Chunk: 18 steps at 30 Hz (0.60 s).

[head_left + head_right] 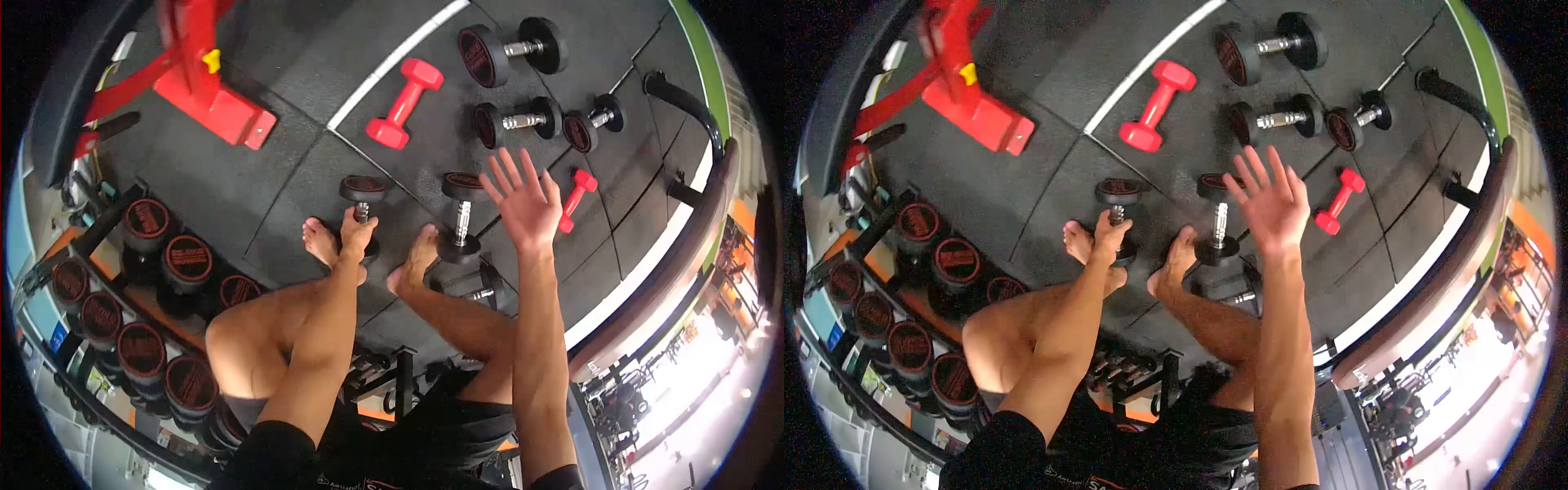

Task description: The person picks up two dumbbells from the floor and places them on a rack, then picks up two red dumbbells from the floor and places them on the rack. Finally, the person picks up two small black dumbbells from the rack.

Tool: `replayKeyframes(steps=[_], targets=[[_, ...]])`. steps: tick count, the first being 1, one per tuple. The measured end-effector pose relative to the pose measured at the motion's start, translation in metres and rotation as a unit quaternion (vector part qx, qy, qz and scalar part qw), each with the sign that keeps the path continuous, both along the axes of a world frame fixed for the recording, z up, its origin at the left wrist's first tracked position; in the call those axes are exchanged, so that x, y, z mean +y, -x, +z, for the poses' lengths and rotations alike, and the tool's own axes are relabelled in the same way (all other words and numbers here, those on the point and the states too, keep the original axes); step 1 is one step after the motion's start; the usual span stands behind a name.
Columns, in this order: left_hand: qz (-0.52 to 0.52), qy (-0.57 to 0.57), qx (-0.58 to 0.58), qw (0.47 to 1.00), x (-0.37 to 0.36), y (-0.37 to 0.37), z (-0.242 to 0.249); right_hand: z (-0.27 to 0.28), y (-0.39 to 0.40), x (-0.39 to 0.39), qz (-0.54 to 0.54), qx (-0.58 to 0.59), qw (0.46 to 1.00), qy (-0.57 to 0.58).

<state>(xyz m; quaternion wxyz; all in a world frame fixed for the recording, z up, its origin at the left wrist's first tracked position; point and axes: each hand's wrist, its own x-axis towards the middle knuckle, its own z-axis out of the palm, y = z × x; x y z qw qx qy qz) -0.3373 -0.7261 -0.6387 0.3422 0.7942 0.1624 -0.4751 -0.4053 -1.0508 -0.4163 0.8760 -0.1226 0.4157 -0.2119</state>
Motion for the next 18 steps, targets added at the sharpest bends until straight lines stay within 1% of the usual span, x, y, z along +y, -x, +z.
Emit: replayKeyframes(steps=[1,2,3,4,5,6,7,8,9,10,11,12,13,14,16,17,18], targets=[[-0.027,-0.037,-0.040,0.998,-0.016,-0.005,0.020,-0.020,0.002,-0.006,0.037,0.035,0.997,0.059],[0.000,-0.016,-0.024,1.000,-0.013,-0.001,0.004,-0.038,0.003,-0.013,0.079,0.068,0.988,0.116],[0.031,0.004,-0.011,0.999,-0.014,-0.007,-0.001,-0.050,0.002,-0.019,0.107,0.120,0.974,0.159],[0.062,0.025,0.003,0.998,-0.018,-0.009,-0.006,-0.060,0.002,-0.027,0.171,0.170,0.942,0.231],[0.085,0.022,0.032,0.996,-0.019,-0.007,-0.006,-0.069,0.003,-0.034,0.233,0.220,0.899,0.298],[0.056,0.006,0.010,0.998,-0.019,-0.004,-0.009,-0.077,0.005,-0.041,0.290,0.267,0.845,0.361],[0.026,-0.010,-0.013,1.000,-0.018,-0.002,-0.010,-0.089,0.009,-0.048,0.295,0.281,0.830,0.379],[-0.005,-0.025,-0.039,0.999,-0.016,-0.003,-0.011,-0.097,0.013,-0.056,0.322,0.318,0.796,0.401],[0.016,-0.003,-0.054,0.998,-0.017,-0.003,-0.014,-0.104,0.014,-0.065,0.347,0.352,0.760,0.423],[0.049,0.014,-0.032,0.998,-0.017,-0.004,-0.017,-0.111,0.017,-0.071,0.369,0.388,0.720,0.442],[0.082,0.031,-0.010,0.996,-0.018,-0.005,-0.021,-0.119,0.020,-0.077,0.362,0.415,0.709,0.440],[0.114,0.047,0.014,0.992,-0.022,-0.009,-0.019,-0.126,0.021,-0.083,0.333,0.420,0.740,0.406],[0.179,0.056,0.015,0.982,-0.035,-0.015,-0.010,-0.134,0.022,-0.088,0.302,0.424,0.769,0.371],[0.219,0.066,0.014,0.973,-0.047,-0.023,-0.001,-0.142,0.023,-0.094,0.271,0.426,0.796,0.335],[0.301,0.091,0.010,0.949,-0.067,-0.040,0.005,-0.162,0.022,-0.102,0.164,0.364,0.888,0.228],[0.313,0.101,0.022,0.944,-0.074,-0.049,0.006,-0.171,0.022,-0.108,0.110,0.329,0.922,0.171],[0.334,0.090,0.031,0.938,-0.079,-0.055,0.001,-0.177,0.018,-0.116,0.062,0.317,0.941,0.102]])
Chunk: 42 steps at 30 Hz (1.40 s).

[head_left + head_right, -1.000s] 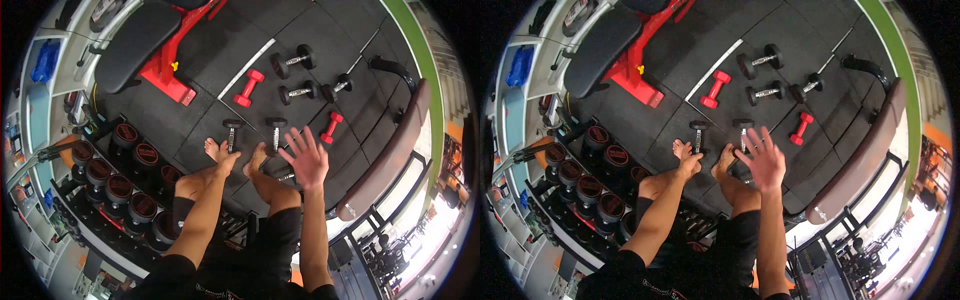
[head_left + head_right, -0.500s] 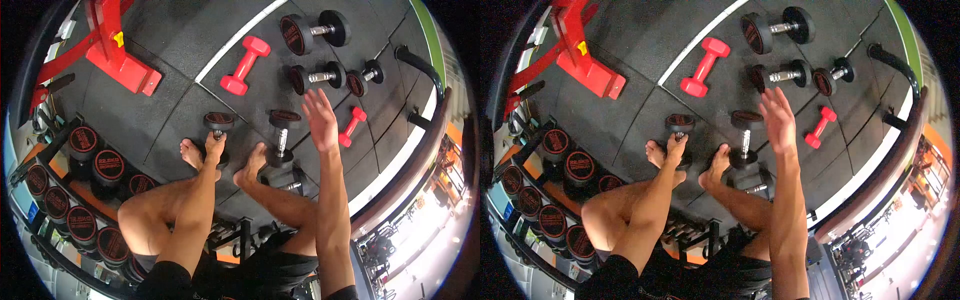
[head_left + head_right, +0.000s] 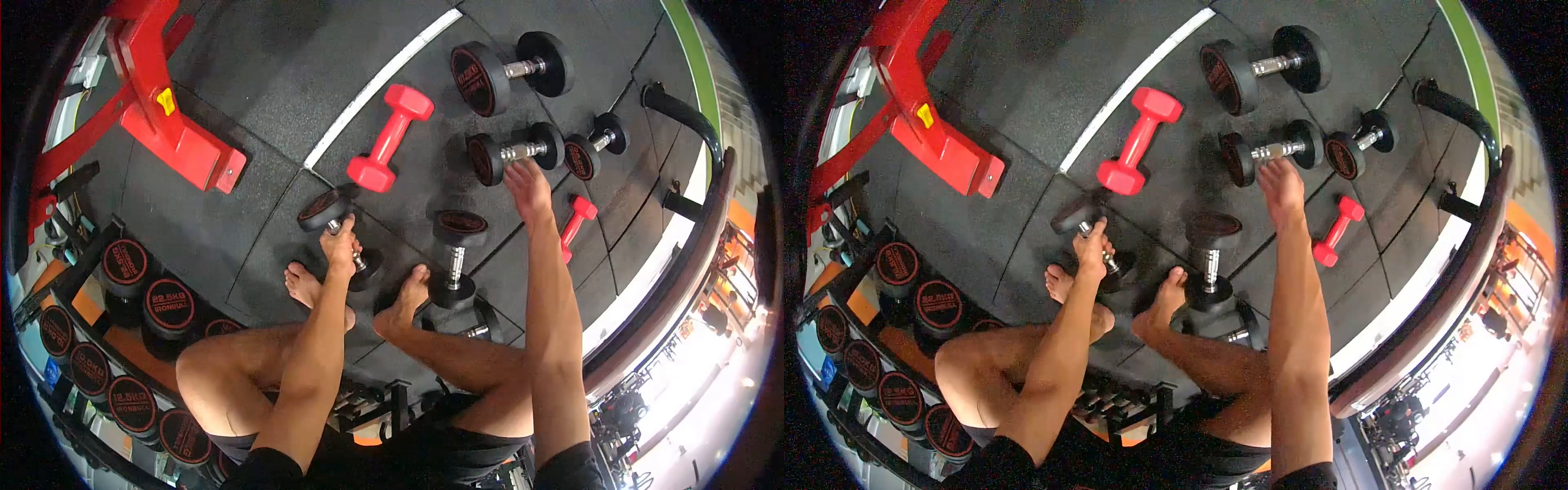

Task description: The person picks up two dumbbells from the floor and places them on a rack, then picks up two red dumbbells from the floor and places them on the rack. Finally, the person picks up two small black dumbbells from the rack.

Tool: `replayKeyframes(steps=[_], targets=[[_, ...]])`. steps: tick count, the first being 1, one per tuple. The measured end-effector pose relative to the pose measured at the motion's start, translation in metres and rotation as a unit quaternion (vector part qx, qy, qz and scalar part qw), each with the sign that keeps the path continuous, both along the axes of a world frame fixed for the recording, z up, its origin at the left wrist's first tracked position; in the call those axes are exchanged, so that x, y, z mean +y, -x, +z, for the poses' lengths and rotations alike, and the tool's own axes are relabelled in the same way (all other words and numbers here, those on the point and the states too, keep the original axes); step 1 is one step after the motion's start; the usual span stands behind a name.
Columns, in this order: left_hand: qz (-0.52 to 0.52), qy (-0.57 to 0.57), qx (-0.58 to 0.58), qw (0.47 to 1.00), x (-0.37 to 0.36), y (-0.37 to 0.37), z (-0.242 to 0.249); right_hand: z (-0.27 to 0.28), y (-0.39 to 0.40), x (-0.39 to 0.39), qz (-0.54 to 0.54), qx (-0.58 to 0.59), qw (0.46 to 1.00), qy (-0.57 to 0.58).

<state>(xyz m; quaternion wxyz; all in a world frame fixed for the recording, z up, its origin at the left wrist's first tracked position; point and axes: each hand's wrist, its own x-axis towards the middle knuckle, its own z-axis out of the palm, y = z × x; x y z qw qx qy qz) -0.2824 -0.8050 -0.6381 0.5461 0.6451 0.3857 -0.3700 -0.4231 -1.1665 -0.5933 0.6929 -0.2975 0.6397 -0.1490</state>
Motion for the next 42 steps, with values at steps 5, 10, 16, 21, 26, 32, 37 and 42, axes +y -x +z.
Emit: replayKeyframes(steps=[5,10,16,21,26,32,37,42], targets=[[0.020,-0.120,0.010,0.993,-0.011,-0.005,-0.031,-0.040,-0.014,-0.038,-0.169,-0.089,0.973,-0.131],[-0.071,-0.263,-0.041,0.961,-0.013,0.001,-0.041,-0.073,-0.028,-0.043,-0.255,-0.160,0.947,-0.113],[-0.080,-0.292,-0.053,0.952,-0.013,0.002,-0.040,-0.100,-0.036,-0.054,-0.205,-0.137,0.967,-0.065],[-0.101,-0.317,-0.087,0.939,0.004,0.019,-0.071,-0.104,-0.048,-0.052,-0.216,-0.094,0.972,-0.014],[-0.069,-0.259,-0.088,0.960,-0.009,0.006,-0.046,-0.098,-0.036,-0.038,-0.215,-0.127,0.968,-0.011],[-0.058,-0.259,-0.063,0.962,-0.011,0.004,-0.041,-0.062,-0.027,-0.009,-0.192,-0.256,0.947,-0.034],[-0.082,-0.292,-0.070,0.950,-0.003,0.007,-0.058,0.015,-0.038,0.032,-0.182,-0.273,0.939,-0.106],[-0.091,-0.280,-0.077,0.952,0.003,0.011,-0.061,0.074,-0.035,0.108,-0.069,-0.239,0.961,-0.121]])
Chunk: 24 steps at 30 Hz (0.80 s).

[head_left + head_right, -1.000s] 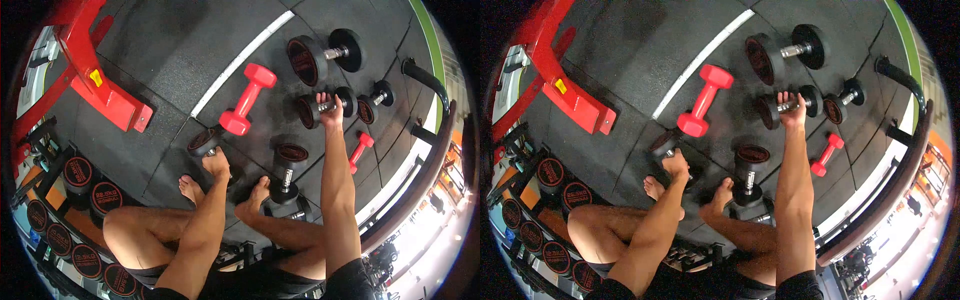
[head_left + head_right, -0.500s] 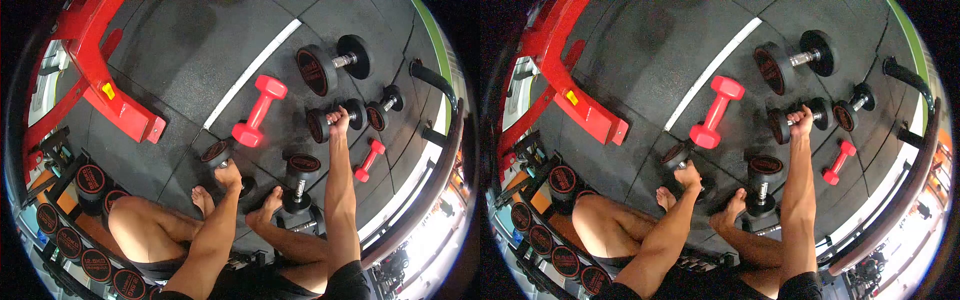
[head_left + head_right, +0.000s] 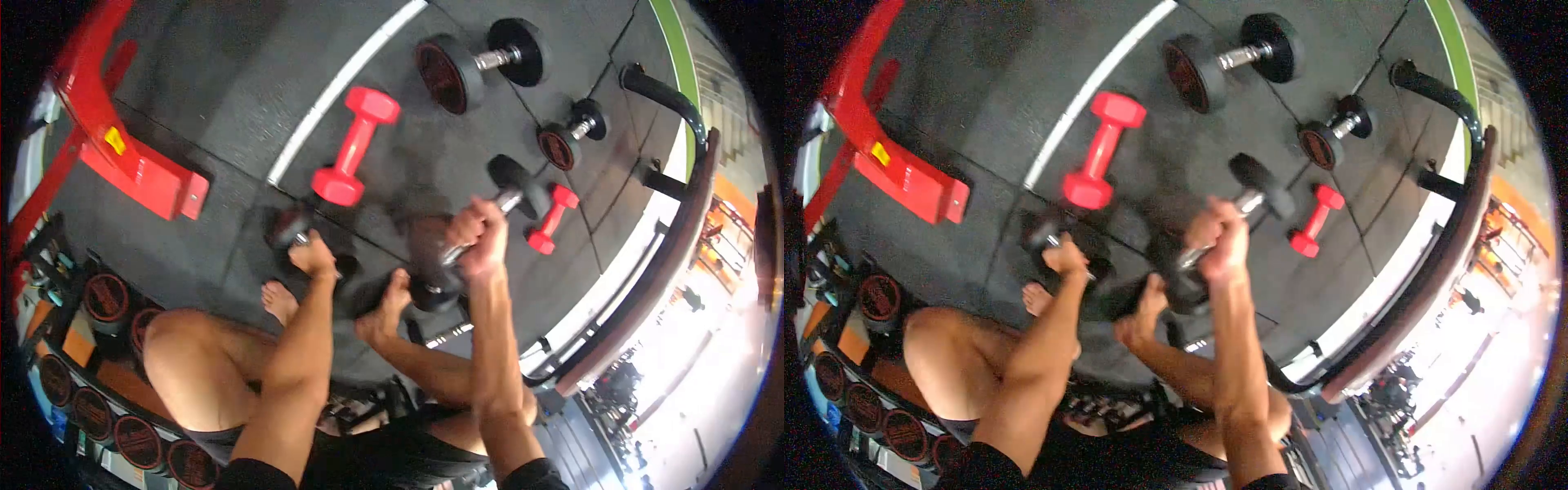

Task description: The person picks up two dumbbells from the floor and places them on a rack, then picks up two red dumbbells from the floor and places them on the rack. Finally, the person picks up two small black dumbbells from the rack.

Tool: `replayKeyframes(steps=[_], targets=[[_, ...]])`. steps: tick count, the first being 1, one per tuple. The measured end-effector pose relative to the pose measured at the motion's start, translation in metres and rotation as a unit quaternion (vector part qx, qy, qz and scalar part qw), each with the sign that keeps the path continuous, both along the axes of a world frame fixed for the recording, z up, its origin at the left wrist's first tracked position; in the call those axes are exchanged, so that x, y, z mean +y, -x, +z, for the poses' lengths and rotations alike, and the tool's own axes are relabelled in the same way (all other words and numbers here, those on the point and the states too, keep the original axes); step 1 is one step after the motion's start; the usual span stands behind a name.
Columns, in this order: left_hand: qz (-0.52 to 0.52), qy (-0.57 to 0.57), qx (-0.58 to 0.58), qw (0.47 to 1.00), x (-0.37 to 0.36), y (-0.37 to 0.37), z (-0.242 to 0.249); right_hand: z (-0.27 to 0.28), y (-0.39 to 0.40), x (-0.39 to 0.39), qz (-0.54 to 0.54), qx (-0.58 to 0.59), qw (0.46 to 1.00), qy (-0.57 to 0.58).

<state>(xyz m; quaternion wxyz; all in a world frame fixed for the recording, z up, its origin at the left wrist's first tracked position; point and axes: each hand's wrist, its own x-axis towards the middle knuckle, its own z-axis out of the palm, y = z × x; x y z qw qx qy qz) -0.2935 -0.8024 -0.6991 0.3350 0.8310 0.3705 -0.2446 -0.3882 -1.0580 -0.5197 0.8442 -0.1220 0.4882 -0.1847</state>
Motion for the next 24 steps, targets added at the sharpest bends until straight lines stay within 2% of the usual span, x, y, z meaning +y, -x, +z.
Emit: replayKeyframes(steps=[1,2,4,6,8,12,13,16,20,22,24], targets=[[0.011,0.043,0.017,0.999,-0.006,-0.007,0.016,0.019,-0.004,0.015,0.008,0.062,0.998,-0.026],[0.036,0.049,0.010,0.998,-0.007,-0.006,0.012,0.039,-0.010,0.028,0.017,0.118,0.991,-0.055],[0.035,0.061,0.001,0.998,-0.011,-0.008,0.021,0.073,-0.011,0.061,0.028,0.086,0.992,-0.084],[0.009,0.010,0.022,1.000,-0.005,-0.010,0.008,0.105,-0.001,0.087,0.076,0.148,0.978,-0.125],[0.054,0.106,0.023,0.993,-0.004,-0.013,0.020,0.126,0.023,0.112,0.072,0.099,0.971,-0.206],[0.108,0.234,0.070,0.964,0.004,-0.021,0.037,0.149,0.056,0.147,0.058,0.086,0.956,-0.274],[0.107,0.235,0.083,0.963,0.011,-0.018,0.044,0.154,0.060,0.154,0.057,0.078,0.954,-0.285],[0.083,0.265,0.108,0.955,0.008,-0.029,0.051,0.162,0.055,0.158,0.075,0.121,0.948,-0.283],[0.024,0.320,0.154,0.935,0.025,-0.024,0.070,0.170,0.051,0.160,0.082,0.105,0.960,-0.247],[-0.023,0.338,0.174,0.924,0.038,-0.022,0.091,0.173,0.052,0.161,0.078,0.101,0.962,-0.243],[-0.021,0.371,0.255,0.893,0.043,-0.026,0.134,0.173,0.051,0.159,0.076,0.088,0.965,-0.237]])
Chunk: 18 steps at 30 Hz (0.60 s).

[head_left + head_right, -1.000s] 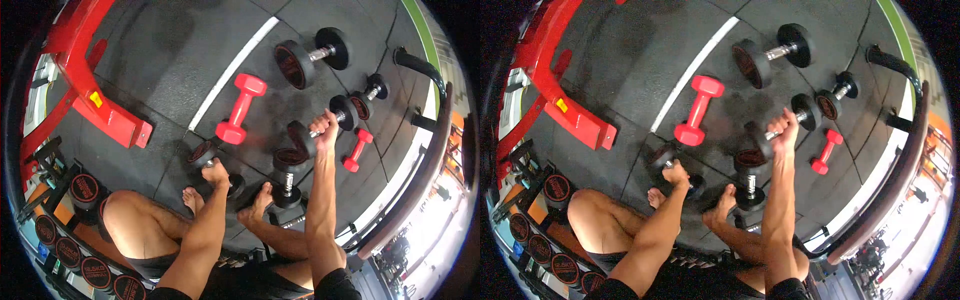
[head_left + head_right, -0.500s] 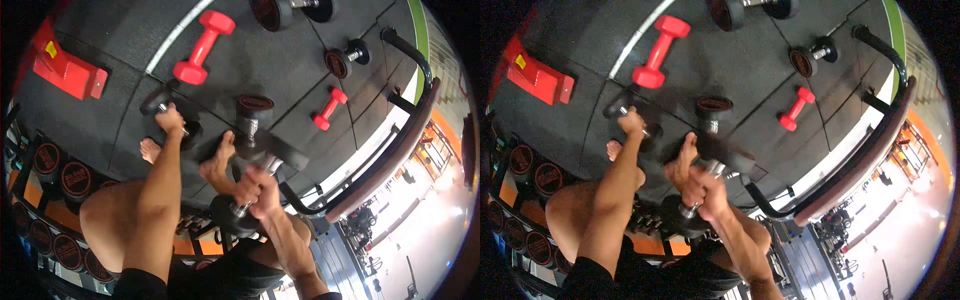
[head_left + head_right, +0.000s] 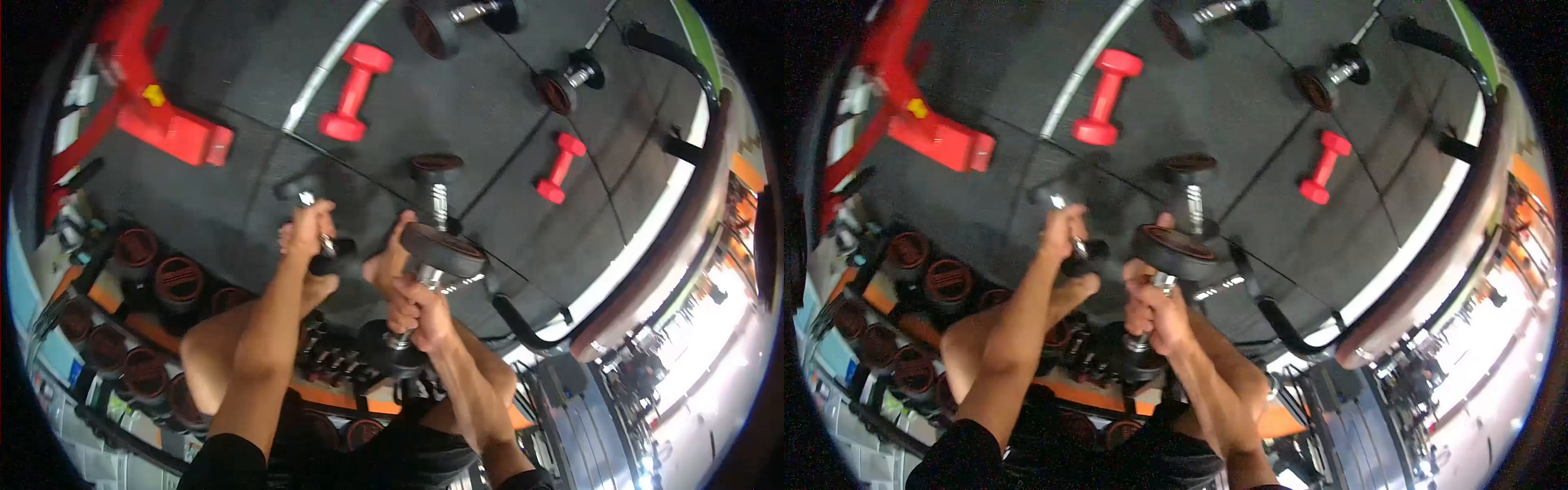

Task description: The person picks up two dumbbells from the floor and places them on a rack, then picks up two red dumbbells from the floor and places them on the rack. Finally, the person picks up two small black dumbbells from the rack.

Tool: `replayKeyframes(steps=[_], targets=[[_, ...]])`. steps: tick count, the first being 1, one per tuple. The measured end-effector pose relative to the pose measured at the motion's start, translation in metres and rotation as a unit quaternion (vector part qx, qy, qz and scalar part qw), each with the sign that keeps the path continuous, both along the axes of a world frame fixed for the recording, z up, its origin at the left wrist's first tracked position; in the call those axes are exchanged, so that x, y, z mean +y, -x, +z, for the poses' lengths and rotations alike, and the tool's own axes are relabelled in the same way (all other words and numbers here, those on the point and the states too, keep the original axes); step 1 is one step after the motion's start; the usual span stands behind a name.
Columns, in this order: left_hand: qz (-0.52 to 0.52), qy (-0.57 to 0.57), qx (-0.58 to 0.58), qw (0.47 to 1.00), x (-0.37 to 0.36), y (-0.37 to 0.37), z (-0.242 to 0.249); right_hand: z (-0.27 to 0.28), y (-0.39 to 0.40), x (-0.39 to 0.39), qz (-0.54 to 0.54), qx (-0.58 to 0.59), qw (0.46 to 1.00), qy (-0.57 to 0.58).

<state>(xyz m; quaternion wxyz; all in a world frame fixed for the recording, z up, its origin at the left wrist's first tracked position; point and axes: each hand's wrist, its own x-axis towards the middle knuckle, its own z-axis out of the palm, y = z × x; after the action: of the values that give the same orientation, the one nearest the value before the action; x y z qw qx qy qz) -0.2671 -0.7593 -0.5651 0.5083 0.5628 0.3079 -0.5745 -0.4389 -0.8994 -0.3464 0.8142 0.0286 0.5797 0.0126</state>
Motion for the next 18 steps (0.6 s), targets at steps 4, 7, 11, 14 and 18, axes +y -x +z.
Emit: replayKeyframes(steps=[4,7,11,14,18], targets=[[-0.052,0.046,0.031,0.997,-0.001,-0.008,0.110,0.017,-0.003,-0.005,0.028,-0.023,0.998,0.046],[-0.074,0.110,0.065,0.989,-0.003,-0.015,0.188,0.053,-0.013,-0.009,0.029,-0.050,0.997,0.056],[-0.075,0.163,0.141,0.974,0.000,-0.027,0.304,0.139,-0.025,-0.004,0.059,-0.102,0.992,0.048],[-0.063,0.212,0.174,0.960,0.001,-0.036,0.389,0.219,-0.030,-0.009,0.083,-0.132,0.987,0.047],[-0.051,0.251,0.197,0.946,0.003,-0.044,0.507,0.325,-0.032,-0.007,0.071,-0.194,0.978,-0.013]])
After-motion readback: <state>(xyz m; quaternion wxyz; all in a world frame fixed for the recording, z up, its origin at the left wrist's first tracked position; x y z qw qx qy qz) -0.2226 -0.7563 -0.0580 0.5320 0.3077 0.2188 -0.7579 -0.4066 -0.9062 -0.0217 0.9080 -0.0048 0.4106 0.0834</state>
